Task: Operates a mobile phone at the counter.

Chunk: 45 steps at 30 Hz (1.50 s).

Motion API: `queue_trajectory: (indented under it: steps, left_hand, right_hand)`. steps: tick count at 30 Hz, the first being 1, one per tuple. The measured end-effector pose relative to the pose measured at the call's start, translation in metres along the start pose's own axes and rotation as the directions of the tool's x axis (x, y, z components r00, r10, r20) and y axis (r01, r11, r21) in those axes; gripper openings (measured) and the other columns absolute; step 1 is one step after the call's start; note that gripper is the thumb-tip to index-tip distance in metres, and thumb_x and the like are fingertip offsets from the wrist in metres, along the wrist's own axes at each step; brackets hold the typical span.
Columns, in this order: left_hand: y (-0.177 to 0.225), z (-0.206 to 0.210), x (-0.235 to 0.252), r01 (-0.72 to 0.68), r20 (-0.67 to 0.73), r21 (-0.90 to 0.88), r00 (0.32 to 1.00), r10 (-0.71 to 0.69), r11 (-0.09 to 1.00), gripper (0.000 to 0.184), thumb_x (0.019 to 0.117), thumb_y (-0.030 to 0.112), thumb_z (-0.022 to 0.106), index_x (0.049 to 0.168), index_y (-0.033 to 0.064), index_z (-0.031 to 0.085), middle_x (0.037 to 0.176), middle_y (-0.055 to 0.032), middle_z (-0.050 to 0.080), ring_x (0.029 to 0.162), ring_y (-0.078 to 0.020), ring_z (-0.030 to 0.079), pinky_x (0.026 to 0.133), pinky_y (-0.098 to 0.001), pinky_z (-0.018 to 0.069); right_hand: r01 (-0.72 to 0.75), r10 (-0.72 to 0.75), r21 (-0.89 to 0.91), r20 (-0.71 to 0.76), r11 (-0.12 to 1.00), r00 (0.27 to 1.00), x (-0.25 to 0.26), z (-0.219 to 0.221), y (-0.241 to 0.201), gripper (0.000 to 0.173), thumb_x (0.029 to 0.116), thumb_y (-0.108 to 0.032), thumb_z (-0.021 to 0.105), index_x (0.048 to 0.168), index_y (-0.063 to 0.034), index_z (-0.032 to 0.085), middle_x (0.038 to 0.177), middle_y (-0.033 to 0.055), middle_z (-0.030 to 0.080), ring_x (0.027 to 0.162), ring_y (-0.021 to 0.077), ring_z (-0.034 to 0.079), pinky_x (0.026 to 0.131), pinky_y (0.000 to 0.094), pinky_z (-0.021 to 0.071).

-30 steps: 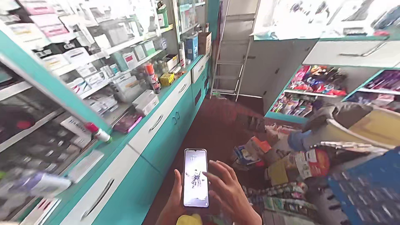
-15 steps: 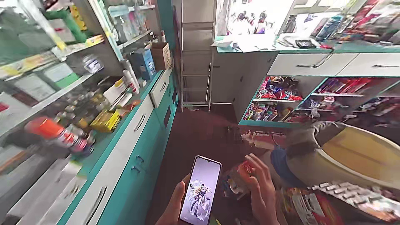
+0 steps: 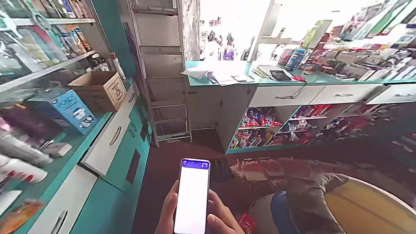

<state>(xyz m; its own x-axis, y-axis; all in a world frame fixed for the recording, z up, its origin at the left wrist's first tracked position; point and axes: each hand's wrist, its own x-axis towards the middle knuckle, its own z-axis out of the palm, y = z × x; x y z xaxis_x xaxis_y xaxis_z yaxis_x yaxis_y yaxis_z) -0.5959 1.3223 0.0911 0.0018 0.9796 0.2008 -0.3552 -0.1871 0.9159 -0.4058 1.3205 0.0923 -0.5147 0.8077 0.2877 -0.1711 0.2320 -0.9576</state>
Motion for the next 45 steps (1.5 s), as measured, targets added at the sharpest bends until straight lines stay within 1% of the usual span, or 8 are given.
queue_trajectory:
  steps: [4,12,17,28,33,36,41,45]
  left_hand:
    - [-0.019,0.01,0.126,-0.063,0.073,0.021,0.995,0.061,0.998,0.094,0.0931,0.069,0.049,0.145,-0.0088,0.035,0.129,0.0044,0.066,0.114,0.0009,0.064,0.1,-0.024,0.054]
    - [-0.062,0.077,0.343,-0.065,0.401,-0.069,0.912,0.087,0.995,0.08,0.0987,0.065,0.04,0.14,-0.0038,0.038,0.122,0.0073,0.066,0.11,0.0028,0.064,0.096,-0.0223,0.0563]
    - [-0.103,0.121,0.423,-0.04,0.48,-0.051,0.875,0.059,0.998,0.082,0.0989,0.065,0.039,0.138,-0.0066,0.039,0.119,0.008,0.067,0.108,0.0058,0.064,0.095,-0.0195,0.056]
    - [-0.171,0.255,0.557,-0.223,0.516,0.017,0.837,0.182,0.975,0.084,0.1005,0.066,0.035,0.136,-0.0092,0.041,0.116,0.0001,0.067,0.106,0.0078,0.063,0.091,-0.0166,0.0549]
    - [-0.188,0.291,0.613,-0.189,0.52,-0.058,0.832,0.192,0.98,0.06,0.1049,0.057,0.036,0.132,0.0068,0.055,0.114,0.0062,0.07,0.106,0.0047,0.064,0.092,-0.0188,0.0547]
    - [-0.187,0.28,0.631,-0.1,0.554,-0.129,0.818,0.156,0.987,0.044,0.1019,0.042,0.058,0.139,0.0189,0.052,0.126,0.0108,0.068,0.11,0.0026,0.065,0.091,-0.0192,0.0567]
    - [-0.166,0.27,0.651,-0.129,0.6,0.073,0.798,0.059,0.989,0.103,0.0797,0.038,0.087,0.159,0.0131,0.026,0.133,-0.0041,0.065,0.119,-0.0097,0.065,0.099,-0.0272,0.0563]
    - [-0.158,0.264,0.683,-0.443,0.626,0.175,0.739,0.248,0.879,0.088,0.0789,0.048,0.085,0.145,0.0076,0.043,0.143,-0.0104,0.054,0.133,-0.0162,0.053,0.112,-0.0298,0.0452]
  right_hand:
    - [-0.065,0.07,0.061,-0.089,0.996,0.994,0.076,-0.063,0.014,0.066,0.0985,-0.012,0.054,0.151,0.0122,0.022,0.137,0.0082,0.061,0.106,0.0103,0.071,0.076,0.0325,0.0653]
    - [-0.01,-0.077,-0.174,-0.488,0.985,0.869,0.191,-0.188,0.032,0.072,0.0838,-0.003,0.075,0.143,0.0108,0.035,0.13,0.0097,0.067,0.115,0.0127,0.069,0.097,0.0318,0.0607]
    - [-0.122,0.0,-0.142,-0.651,0.982,0.759,0.223,-0.256,0.044,0.071,0.0812,-0.003,0.078,0.14,0.0093,0.039,0.124,0.008,0.069,0.107,0.0121,0.072,0.088,0.031,0.0639]
    - [-0.142,0.023,-0.151,-0.601,0.978,0.799,0.258,-0.466,0.027,0.068,0.0782,0.005,0.077,0.136,0.009,0.04,0.121,0.0076,0.07,0.106,0.0113,0.072,0.091,0.0317,0.0631]
    - [-0.056,0.014,-0.071,-0.49,0.996,0.871,0.269,-0.558,0.022,0.07,0.0884,-0.027,0.079,0.141,-0.0015,0.041,0.126,-0.0028,0.069,0.112,0.0083,0.069,0.096,0.034,0.0603]
    - [-0.05,0.002,-0.097,-0.436,0.994,0.9,0.281,-0.599,0.026,0.065,0.096,-0.055,0.062,0.14,-0.0079,0.051,0.125,-0.0092,0.069,0.11,0.0005,0.066,0.096,0.0256,0.0575]
    - [-0.04,0.0,-0.143,-0.273,0.989,0.962,0.311,-0.642,0.021,0.061,0.1001,-0.061,0.05,0.124,-0.0081,0.069,0.111,-0.0055,0.075,0.101,-0.0017,0.069,0.089,0.0209,0.0575]
    - [0.014,-0.053,-0.324,-0.111,0.946,0.992,0.349,-0.67,-0.004,0.065,0.1038,-0.059,0.044,0.123,-0.0015,0.069,0.107,0.0042,0.075,0.101,-0.0002,0.067,0.09,0.0213,0.0554]
